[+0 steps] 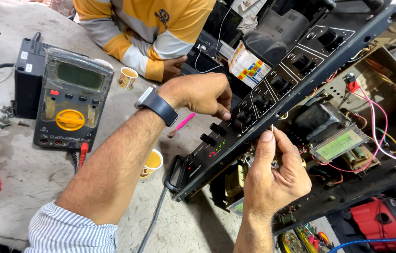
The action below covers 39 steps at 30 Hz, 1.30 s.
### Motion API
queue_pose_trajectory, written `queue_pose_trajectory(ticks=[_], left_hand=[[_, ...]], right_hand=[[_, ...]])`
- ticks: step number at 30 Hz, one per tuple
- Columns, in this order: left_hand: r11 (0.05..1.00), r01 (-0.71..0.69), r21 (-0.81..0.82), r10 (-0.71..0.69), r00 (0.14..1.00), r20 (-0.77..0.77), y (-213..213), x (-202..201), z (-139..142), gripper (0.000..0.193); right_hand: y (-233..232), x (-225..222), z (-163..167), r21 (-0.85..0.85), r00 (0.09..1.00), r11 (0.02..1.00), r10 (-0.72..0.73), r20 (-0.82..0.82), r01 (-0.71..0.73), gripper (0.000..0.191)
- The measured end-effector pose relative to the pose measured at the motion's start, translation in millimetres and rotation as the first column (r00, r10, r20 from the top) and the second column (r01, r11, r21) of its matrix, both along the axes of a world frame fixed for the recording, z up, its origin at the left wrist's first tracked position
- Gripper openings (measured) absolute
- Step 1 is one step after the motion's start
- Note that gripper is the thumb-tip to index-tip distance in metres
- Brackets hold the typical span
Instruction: The person repairs an audio amplifier lying open on a workbench, using a soldering iron to solder and desolder wire connections on the internal circuit board while holding the chassis steady. A multimeter sits on the bench nearby, and at the end the person sits back and picks up a small cup of tea.
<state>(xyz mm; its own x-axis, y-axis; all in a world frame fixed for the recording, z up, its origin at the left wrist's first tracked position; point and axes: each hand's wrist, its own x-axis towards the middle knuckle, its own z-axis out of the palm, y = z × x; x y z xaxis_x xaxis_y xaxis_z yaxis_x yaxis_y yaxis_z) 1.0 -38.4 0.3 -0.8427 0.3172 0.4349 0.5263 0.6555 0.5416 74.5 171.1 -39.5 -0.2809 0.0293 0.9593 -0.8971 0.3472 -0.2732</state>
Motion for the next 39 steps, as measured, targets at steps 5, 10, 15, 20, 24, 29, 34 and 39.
queue_pose_trajectory(ticks=[5, 10, 15, 20, 24, 29, 34, 39], left_hand=[[0.996, 0.058, 0.074, -0.056, 0.998, -0.019, 2.6, -3.5, -1.3, 0.024], [0.99, 0.098, 0.097, -0.093, 0.994, -0.055, 12.3, -9.6, -5.3, 0.028], [0.991, 0.072, 0.112, -0.067, 0.997, -0.05, 15.9, -11.7, -5.0, 0.033], [1.0, 0.014, 0.009, -0.014, 0.999, 0.032, 5.3, -4.9, 1.1, 0.034], [0.989, -0.119, -0.092, 0.132, 0.979, 0.154, -1.9, 1.6, 6.1, 0.039], [0.991, -0.088, -0.102, 0.099, 0.989, 0.111, -1.1, 3.6, 7.7, 0.039], [0.99, -0.092, -0.11, 0.1, 0.992, 0.071, 1.0, 4.2, 7.9, 0.037], [0.993, -0.078, -0.084, 0.078, 0.997, -0.006, -2.9, 13.3, 14.6, 0.033]], right_hand=[[0.7, 1.3, 1.3, 0.005, 0.999, 0.999, -0.041, 0.003, 0.041, 0.014], [1.3, 1.4, 5.8, 0.006, 0.997, 0.998, -0.07, -0.015, 0.07, 0.014], [3.7, 3.3, 6.9, 0.012, 0.995, 0.995, -0.095, -0.011, 0.095, 0.014], [4.2, 3.4, 8.4, 0.025, 0.995, 0.995, -0.096, -0.035, 0.097, 0.014], [4.9, 3.6, 8.7, 0.021, 0.996, 0.996, -0.091, -0.014, 0.091, 0.014], [3.3, 3.7, 9.6, 0.018, 0.995, 0.996, -0.092, -0.027, 0.092, 0.014], [3.6, 3.0, 8.9, 0.022, 0.996, 0.996, -0.083, -0.026, 0.083, 0.014], [4.5, 3.0, 10.1, 0.03, 0.997, 0.997, -0.075, -0.031, 0.076, 0.014]])
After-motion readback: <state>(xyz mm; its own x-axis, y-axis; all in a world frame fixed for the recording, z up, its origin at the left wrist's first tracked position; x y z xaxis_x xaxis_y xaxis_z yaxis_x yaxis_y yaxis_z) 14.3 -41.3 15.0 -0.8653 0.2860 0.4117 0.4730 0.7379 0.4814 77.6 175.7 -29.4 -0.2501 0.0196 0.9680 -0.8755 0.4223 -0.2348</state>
